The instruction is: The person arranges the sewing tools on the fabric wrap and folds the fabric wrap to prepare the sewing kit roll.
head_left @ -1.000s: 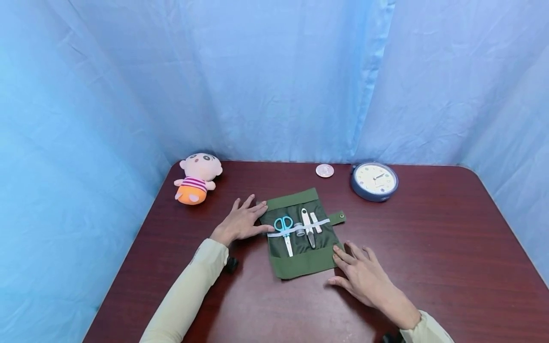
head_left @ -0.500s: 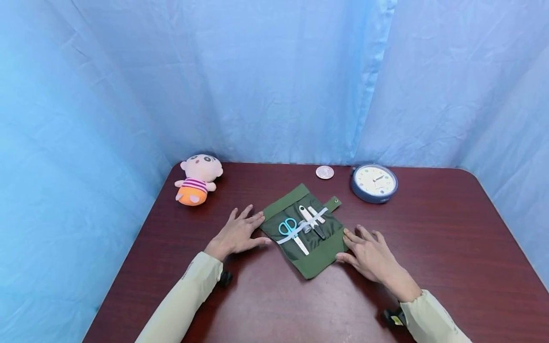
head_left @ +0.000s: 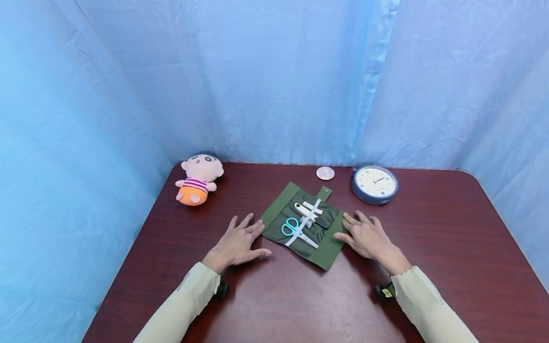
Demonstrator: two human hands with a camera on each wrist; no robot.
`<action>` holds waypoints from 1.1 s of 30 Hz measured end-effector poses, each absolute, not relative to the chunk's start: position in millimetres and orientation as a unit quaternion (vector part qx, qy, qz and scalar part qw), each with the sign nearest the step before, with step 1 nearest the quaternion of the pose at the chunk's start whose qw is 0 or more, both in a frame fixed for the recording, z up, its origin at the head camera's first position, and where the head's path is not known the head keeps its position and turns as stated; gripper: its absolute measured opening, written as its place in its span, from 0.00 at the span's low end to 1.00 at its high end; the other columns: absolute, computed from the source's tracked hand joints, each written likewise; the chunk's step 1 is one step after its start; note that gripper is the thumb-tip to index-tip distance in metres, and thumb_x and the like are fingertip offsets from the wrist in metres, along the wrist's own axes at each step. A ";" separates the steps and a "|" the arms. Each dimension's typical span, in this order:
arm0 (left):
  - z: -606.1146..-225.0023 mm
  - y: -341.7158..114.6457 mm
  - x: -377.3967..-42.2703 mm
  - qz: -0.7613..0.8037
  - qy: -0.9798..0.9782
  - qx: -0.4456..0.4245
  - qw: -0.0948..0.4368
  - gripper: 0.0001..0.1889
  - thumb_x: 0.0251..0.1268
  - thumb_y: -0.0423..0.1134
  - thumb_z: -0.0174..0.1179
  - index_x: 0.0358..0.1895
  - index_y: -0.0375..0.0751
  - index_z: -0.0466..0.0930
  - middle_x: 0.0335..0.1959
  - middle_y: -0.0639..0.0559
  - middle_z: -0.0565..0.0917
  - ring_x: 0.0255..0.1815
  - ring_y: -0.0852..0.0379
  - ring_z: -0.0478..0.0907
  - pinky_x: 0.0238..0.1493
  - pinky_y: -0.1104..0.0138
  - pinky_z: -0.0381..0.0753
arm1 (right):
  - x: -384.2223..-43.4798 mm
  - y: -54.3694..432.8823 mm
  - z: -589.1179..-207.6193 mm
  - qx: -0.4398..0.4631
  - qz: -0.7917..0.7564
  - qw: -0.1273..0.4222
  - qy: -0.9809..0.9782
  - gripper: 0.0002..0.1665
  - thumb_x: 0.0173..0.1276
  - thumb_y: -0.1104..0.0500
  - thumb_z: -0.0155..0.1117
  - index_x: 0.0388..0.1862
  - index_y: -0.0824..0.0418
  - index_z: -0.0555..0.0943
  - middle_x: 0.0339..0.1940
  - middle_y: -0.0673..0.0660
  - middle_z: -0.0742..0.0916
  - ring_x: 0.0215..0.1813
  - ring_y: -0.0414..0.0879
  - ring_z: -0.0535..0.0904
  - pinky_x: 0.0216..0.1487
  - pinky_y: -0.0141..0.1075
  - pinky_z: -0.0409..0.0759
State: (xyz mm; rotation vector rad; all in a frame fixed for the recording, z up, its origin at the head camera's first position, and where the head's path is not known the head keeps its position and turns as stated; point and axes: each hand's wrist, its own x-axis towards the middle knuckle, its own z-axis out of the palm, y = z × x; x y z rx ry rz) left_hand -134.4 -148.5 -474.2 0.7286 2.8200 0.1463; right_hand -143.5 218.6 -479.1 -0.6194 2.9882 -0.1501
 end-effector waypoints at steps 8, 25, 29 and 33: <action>-474.1 -145.5 -118.0 0.049 0.960 0.250 0.113 0.45 0.63 0.74 0.51 0.74 0.45 0.68 0.76 0.51 0.70 0.83 0.44 0.56 0.78 0.37 0.52 | -163.1 215.2 -480.0 -0.189 -0.053 0.069 0.978 0.38 0.77 0.37 0.51 0.70 0.65 0.74 0.74 0.66 0.74 0.75 0.68 0.66 0.65 0.66 0.67; -478.3 -137.1 -95.2 0.063 0.957 0.263 0.101 0.45 0.62 0.75 0.51 0.73 0.44 0.71 0.75 0.50 0.71 0.82 0.44 0.58 0.77 0.37 0.54 | -196.2 209.4 -483.6 -0.193 -0.056 0.089 0.975 0.39 0.78 0.38 0.48 0.73 0.65 0.70 0.76 0.67 0.70 0.75 0.68 0.65 0.64 0.67 0.67; -477.6 -133.6 -90.7 0.052 0.957 0.270 0.097 0.45 0.63 0.75 0.51 0.72 0.44 0.71 0.75 0.51 0.72 0.81 0.44 0.59 0.77 0.37 0.56 | -202.9 208.9 -486.0 -0.193 -0.057 0.095 0.975 0.39 0.79 0.38 0.47 0.74 0.65 0.69 0.77 0.67 0.69 0.76 0.68 0.64 0.63 0.66 0.68; -477.3 -130.4 -87.5 0.047 0.955 0.275 0.100 0.44 0.64 0.74 0.50 0.73 0.44 0.70 0.75 0.51 0.71 0.81 0.45 0.59 0.77 0.38 0.57 | -207.9 208.3 -486.6 -0.189 -0.056 0.102 0.975 0.39 0.79 0.38 0.45 0.75 0.65 0.68 0.78 0.66 0.68 0.76 0.68 0.64 0.63 0.66 0.68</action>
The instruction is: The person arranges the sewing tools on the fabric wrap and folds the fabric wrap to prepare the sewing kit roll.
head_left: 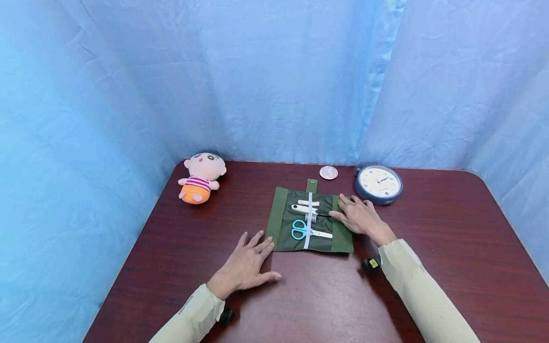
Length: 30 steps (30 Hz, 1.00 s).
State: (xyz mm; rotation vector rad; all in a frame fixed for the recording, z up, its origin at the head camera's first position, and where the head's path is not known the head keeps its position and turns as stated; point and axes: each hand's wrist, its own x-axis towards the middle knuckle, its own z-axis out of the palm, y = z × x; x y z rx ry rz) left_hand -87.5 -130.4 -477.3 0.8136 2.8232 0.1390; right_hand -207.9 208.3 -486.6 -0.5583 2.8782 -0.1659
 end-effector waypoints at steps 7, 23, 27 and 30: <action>-475.7 -126.6 -86.4 0.061 0.952 0.277 0.112 0.44 0.64 0.73 0.51 0.74 0.45 0.69 0.76 0.51 0.70 0.81 0.45 0.58 0.77 0.39 0.58 | -212.1 209.1 -483.1 -0.182 -0.066 0.112 0.975 0.40 0.80 0.38 0.44 0.76 0.65 0.67 0.79 0.67 0.66 0.77 0.69 0.62 0.64 0.67 0.67; -464.1 -120.4 -105.4 0.030 0.941 0.334 0.037 0.28 0.59 0.58 0.69 0.58 0.44 0.83 0.61 0.49 0.84 0.69 0.43 0.74 0.68 0.44 0.73 | -196.5 215.0 -486.5 -0.188 -0.103 0.088 0.973 0.38 0.78 0.41 0.51 0.75 0.65 0.67 0.79 0.71 0.64 0.78 0.70 0.60 0.67 0.68 0.64; -461.9 -114.9 -114.6 -0.003 0.938 0.348 -0.009 0.21 0.55 0.54 0.73 0.47 0.47 0.85 0.47 0.53 0.87 0.56 0.51 0.81 0.59 0.53 0.79 | -168.2 207.8 -470.2 -0.215 -0.090 0.026 0.972 0.33 0.72 0.41 0.61 0.63 0.64 0.78 0.66 0.70 0.78 0.70 0.66 0.72 0.62 0.65 0.70; -459.9 -111.3 -120.8 -0.025 0.937 0.348 -0.015 0.16 0.54 0.52 0.74 0.41 0.49 0.86 0.39 0.55 0.87 0.48 0.54 0.83 0.53 0.56 0.81 | -143.9 203.9 -461.0 -0.247 -0.079 0.003 0.966 0.31 0.64 0.38 0.68 0.52 0.61 0.83 0.52 0.64 0.85 0.59 0.61 0.81 0.55 0.61 0.76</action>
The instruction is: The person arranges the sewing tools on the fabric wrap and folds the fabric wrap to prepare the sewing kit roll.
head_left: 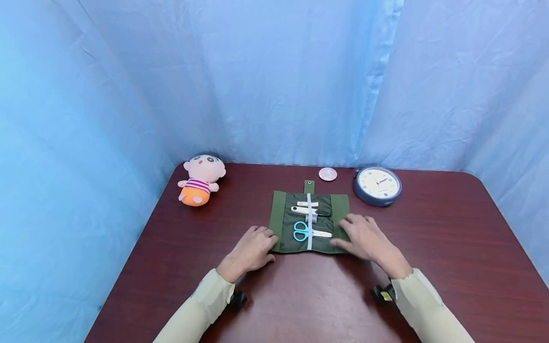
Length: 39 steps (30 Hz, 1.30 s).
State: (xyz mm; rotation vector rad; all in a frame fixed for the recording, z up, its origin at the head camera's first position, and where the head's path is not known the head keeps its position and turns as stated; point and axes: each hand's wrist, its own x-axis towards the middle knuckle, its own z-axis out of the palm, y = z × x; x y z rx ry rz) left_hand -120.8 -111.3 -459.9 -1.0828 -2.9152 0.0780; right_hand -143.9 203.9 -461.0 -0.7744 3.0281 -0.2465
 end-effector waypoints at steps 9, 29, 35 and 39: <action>-459.3 -108.5 -128.0 0.035 -0.942 -0.333 -0.011 0.11 0.54 0.48 0.74 0.37 0.49 0.86 0.36 0.55 0.85 0.41 0.53 0.83 0.46 0.58 0.81 | -110.8 207.6 -472.2 -0.274 -0.066 -0.048 0.958 0.22 0.50 0.47 0.81 0.39 0.58 0.86 0.38 0.55 0.85 0.41 0.52 0.83 0.40 0.51 0.80; -467.8 -118.4 -160.1 -0.128 -0.938 -0.320 -0.025 0.09 0.64 0.38 0.67 0.24 0.45 0.83 0.22 0.53 0.84 0.33 0.50 0.84 0.38 0.58 0.82 | -132.9 217.8 -476.2 -0.197 -0.179 -0.019 0.964 0.04 0.63 0.62 0.71 0.28 0.57 0.87 0.25 0.50 0.88 0.34 0.51 0.85 0.38 0.48 0.82; -470.3 -116.2 -169.1 -0.170 -0.942 -0.282 -0.059 0.05 0.65 0.38 0.66 0.31 0.45 0.86 0.26 0.53 0.86 0.35 0.53 0.80 0.40 0.60 0.80 | -138.0 218.7 -479.6 -0.146 -0.197 0.007 0.970 0.03 0.64 0.60 0.71 0.34 0.59 0.89 0.31 0.53 0.91 0.37 0.52 0.87 0.41 0.51 0.84; -474.0 -116.1 -171.9 -0.174 -0.945 -0.268 -0.067 0.04 0.65 0.39 0.66 0.33 0.45 0.87 0.29 0.53 0.86 0.35 0.54 0.77 0.39 0.62 0.78 | -139.2 218.8 -483.7 -0.111 -0.210 0.028 0.971 0.07 0.64 0.58 0.71 0.38 0.60 0.88 0.30 0.53 0.89 0.35 0.49 0.86 0.38 0.48 0.83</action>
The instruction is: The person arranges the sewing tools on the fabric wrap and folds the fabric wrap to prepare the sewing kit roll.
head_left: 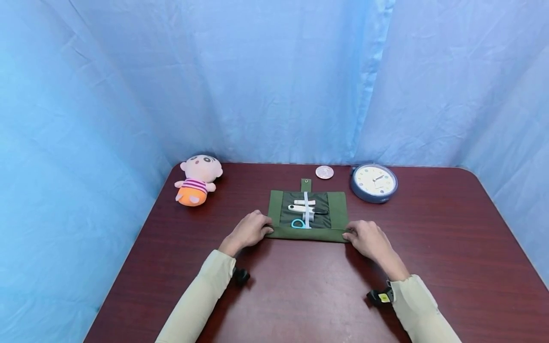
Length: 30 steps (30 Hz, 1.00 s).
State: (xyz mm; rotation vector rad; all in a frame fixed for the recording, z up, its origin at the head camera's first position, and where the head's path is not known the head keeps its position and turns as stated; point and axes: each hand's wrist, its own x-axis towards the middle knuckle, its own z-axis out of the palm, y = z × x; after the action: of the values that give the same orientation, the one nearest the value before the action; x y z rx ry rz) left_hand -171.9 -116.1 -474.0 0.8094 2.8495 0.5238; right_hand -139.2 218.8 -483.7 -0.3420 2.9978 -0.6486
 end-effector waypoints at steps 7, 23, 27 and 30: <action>-481.0 -116.7 -176.4 0.190 0.944 0.262 0.062 0.05 0.65 0.40 0.67 0.31 0.45 0.87 0.27 0.54 0.86 0.34 0.54 0.74 0.40 0.61 0.76 | -139.9 216.0 -484.8 -0.050 -0.231 0.074 0.969 0.12 0.65 0.57 0.69 0.42 0.58 0.76 0.30 0.53 0.86 0.33 0.47 0.83 0.33 0.46 0.78; -484.8 -112.3 -178.8 0.157 0.952 0.261 0.042 0.10 0.61 0.41 0.71 0.36 0.45 0.77 0.35 0.51 0.79 0.39 0.51 0.70 0.43 0.58 0.73 | -132.1 204.5 -486.0 -0.154 -0.086 -0.065 0.982 0.04 0.60 0.61 0.73 0.35 0.57 0.89 0.39 0.58 0.84 0.43 0.59 0.78 0.37 0.51 0.79; -483.6 -108.9 -173.7 0.103 0.948 0.302 -0.005 0.08 0.61 0.39 0.70 0.40 0.44 0.83 0.41 0.49 0.79 0.43 0.49 0.71 0.45 0.56 0.75 | -127.4 201.5 -482.6 -0.189 -0.035 -0.077 0.978 0.04 0.61 0.62 0.69 0.32 0.57 0.89 0.39 0.58 0.84 0.48 0.60 0.77 0.38 0.52 0.78; -482.0 -108.0 -168.8 0.050 0.942 0.329 -0.046 0.04 0.61 0.39 0.70 0.37 0.44 0.87 0.40 0.49 0.79 0.43 0.50 0.71 0.45 0.57 0.75 | -123.4 200.0 -481.7 -0.224 -0.012 -0.089 0.971 0.05 0.57 0.64 0.67 0.30 0.59 0.88 0.40 0.58 0.84 0.48 0.60 0.77 0.38 0.51 0.77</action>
State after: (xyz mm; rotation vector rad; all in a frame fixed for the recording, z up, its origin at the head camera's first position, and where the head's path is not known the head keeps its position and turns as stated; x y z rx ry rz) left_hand -168.8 -108.0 -482.0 1.0662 3.0477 0.1630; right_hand -123.4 200.0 -481.7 -0.7451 3.2346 -0.0412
